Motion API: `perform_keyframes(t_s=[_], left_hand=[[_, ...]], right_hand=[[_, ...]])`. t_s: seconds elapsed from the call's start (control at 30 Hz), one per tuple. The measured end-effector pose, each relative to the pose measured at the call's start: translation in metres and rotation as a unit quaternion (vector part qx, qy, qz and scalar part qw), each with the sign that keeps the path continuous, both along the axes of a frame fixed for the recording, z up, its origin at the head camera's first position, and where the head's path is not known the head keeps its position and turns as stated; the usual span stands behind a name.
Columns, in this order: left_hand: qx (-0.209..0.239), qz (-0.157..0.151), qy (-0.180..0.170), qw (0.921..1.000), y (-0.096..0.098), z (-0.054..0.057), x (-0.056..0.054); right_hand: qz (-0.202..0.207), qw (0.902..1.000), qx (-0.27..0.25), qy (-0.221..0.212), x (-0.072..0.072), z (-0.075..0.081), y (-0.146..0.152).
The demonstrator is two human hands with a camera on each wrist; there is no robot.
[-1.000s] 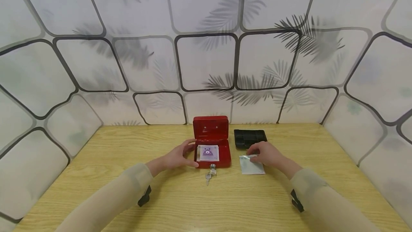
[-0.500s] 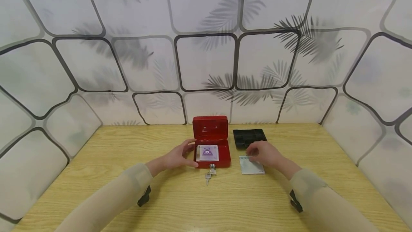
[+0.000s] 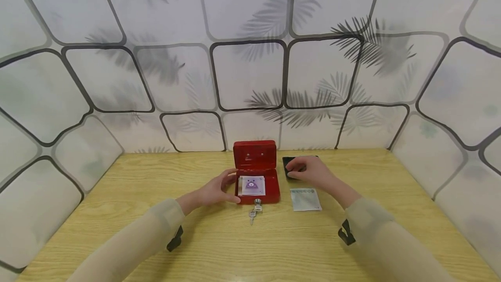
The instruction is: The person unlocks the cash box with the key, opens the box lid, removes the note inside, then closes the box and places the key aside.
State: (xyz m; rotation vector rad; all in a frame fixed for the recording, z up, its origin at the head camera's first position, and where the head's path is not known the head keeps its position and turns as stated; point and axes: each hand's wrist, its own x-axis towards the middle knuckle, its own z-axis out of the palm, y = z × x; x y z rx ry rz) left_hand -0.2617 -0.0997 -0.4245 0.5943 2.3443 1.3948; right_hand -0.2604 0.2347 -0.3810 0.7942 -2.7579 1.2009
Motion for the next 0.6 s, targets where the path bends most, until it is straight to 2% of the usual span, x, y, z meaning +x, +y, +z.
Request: perform_keyframes(t_s=[0.13, 0.27, 0.37, 0.6], left_hand=[[0.006, -0.002, 0.001, 1.0, 0.0, -0.001, -0.001], [0.012, -0.004, 0.001, 0.9999, -0.001, -0.002, -0.002], [0.011, -0.004, 0.002, 0.9999, -0.001, -0.002, -0.002], [-0.001, -0.001, -0.003, 1.0, -0.001, 0.0, 0.0]], right_hand=[[0.013, 0.9999, -0.01, 0.004, -0.004, 0.004, -0.016], [0.03, 0.9993, -0.019, -0.013, -0.008, 0.002, -0.032], [0.029, 0.9989, -0.016, -0.033, -0.011, -0.001, -0.045], [0.024, 0.9985, 0.002, -0.05, -0.019, -0.012, -0.072]])
